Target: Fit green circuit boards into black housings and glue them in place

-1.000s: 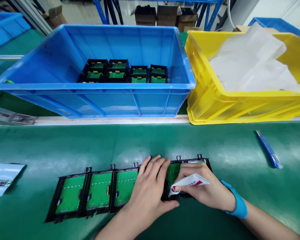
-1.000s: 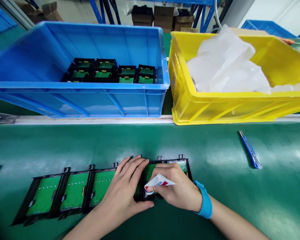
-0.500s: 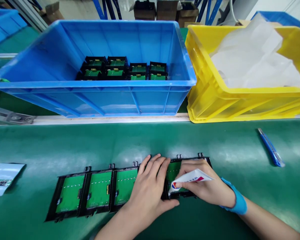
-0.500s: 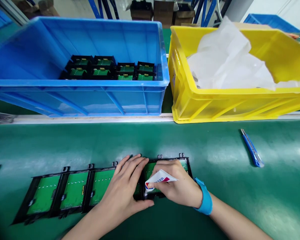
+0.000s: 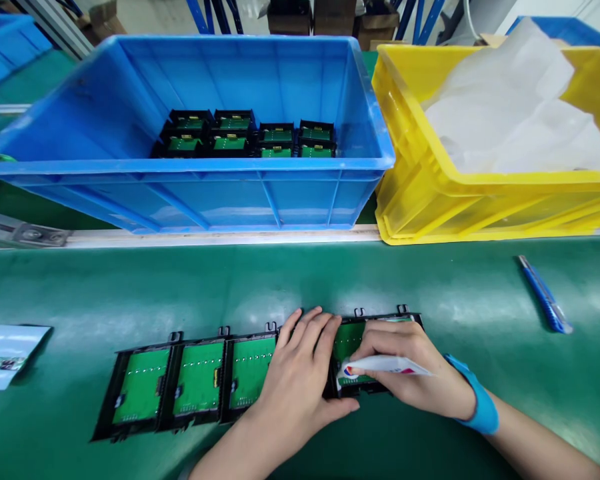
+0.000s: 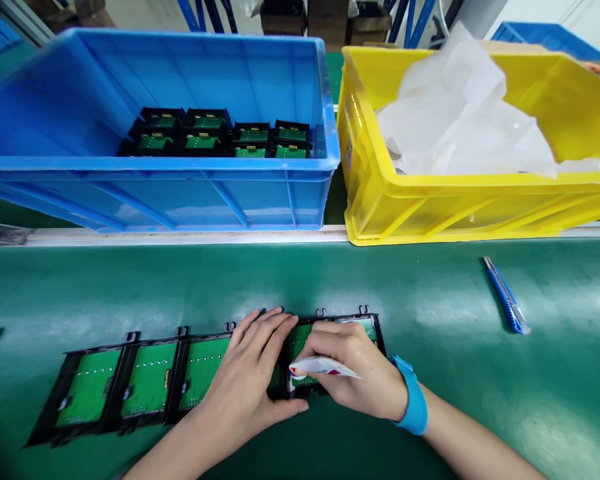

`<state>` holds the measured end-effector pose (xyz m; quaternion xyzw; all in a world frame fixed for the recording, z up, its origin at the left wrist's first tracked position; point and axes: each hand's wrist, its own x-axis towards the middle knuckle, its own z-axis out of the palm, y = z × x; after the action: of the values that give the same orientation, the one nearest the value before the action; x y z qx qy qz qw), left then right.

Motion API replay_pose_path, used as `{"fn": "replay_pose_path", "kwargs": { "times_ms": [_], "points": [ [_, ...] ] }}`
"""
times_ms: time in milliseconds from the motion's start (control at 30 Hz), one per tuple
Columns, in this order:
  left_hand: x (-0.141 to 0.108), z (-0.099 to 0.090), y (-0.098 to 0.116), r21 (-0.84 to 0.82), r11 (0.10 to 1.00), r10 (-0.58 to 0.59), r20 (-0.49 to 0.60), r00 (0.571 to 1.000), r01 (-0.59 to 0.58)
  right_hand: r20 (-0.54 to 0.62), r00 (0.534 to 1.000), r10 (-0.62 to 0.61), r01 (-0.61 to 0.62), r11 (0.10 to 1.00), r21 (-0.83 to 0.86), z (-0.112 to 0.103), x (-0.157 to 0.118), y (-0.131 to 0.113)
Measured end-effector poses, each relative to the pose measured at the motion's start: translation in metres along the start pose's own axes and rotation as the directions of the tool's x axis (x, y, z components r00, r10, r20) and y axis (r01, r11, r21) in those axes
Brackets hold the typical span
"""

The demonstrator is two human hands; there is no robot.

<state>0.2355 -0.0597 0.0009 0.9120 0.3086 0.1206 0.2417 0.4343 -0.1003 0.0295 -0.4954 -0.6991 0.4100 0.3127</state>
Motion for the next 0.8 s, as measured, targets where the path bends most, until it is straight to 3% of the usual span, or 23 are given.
{"fn": "replay_pose_path", "kwargs": {
  "times_ms": [367, 600, 800],
  "points": [
    [0.0001, 0.0006, -0.0009, 0.033, 0.999, 0.016, 0.011, 1.000, -0.016, 0.097, 0.977, -0.189, 0.201, 0.970, -0.134, -0.0019, -0.0018, -0.0087],
    [-0.0009, 0.0000, -0.0005, 0.002, 1.000, -0.003, 0.000, 1.000, 0.003, 0.034, 0.996, -0.081, 0.082, 0.996, -0.043, 0.0026, -0.0059, -0.0044],
    [0.0012, -0.0020, 0.0010, 0.004, 1.000, 0.003, -0.003, 1.000, -0.003, -0.007, 0.998, -0.058, 0.058, 0.998, -0.023, 0.0054, -0.0066, -0.0036]
  ]
}}
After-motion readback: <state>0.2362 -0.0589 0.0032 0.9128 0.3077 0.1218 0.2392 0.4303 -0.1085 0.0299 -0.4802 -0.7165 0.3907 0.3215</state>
